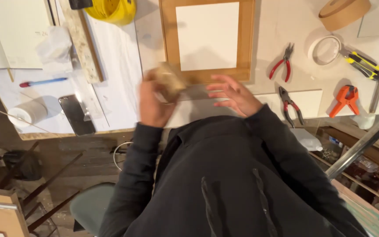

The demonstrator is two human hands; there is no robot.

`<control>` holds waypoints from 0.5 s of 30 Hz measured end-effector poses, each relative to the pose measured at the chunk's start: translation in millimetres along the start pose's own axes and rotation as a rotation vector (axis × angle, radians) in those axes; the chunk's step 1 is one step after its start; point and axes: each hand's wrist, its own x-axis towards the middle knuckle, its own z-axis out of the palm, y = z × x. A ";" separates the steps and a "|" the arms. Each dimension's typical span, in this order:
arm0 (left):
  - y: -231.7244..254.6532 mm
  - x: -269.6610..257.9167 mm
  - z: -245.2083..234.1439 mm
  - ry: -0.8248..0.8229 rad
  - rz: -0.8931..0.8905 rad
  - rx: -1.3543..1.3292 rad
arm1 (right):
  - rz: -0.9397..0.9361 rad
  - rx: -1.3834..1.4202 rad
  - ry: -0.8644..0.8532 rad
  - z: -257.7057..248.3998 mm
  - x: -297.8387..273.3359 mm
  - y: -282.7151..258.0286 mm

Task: Attaching hanging wire to the back of a picture frame using wire cutters and pliers.

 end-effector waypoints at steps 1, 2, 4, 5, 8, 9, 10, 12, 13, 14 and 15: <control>21.4 0.4 9.1 0.004 0.002 -0.001 | -0.002 -0.003 -0.001 3.6 0.0 0.7; 44.5 1.0 20.8 -0.032 0.065 -0.026 | 0.022 0.192 -0.149 5.1 -3.1 0.7; 82.4 6.3 33.7 -0.062 0.136 -0.057 | 0.040 0.379 -0.295 -2.5 -8.9 6.4; 96.7 11.3 34.8 -0.135 0.227 -0.030 | 0.055 0.449 -0.258 -11.1 -11.2 11.9; 126.6 23.8 29.0 -0.229 0.416 0.026 | 0.031 0.553 -0.247 -19.0 -23.5 1.1; 134.0 26.0 25.1 -0.259 0.514 0.057 | -0.009 0.596 -0.268 -17.7 -29.4 -5.4; 136.4 25.0 24.5 -0.255 0.515 0.057 | -0.010 0.592 -0.270 -15.5 -34.3 -11.6; 140.8 23.5 22.2 -0.287 0.553 -0.070 | -0.111 0.612 -0.300 -10.1 -43.2 -23.9; 142.8 22.1 22.4 -0.284 0.553 -0.066 | -0.111 0.612 -0.304 -15.7 -42.2 -15.0; 144.7 22.3 23.5 -0.347 0.428 -0.198 | -0.151 0.585 -0.279 -22.1 -40.9 -6.5; 146.5 22.7 24.9 -0.409 0.301 -0.329 | -0.191 0.558 -0.253 -28.9 -39.2 1.9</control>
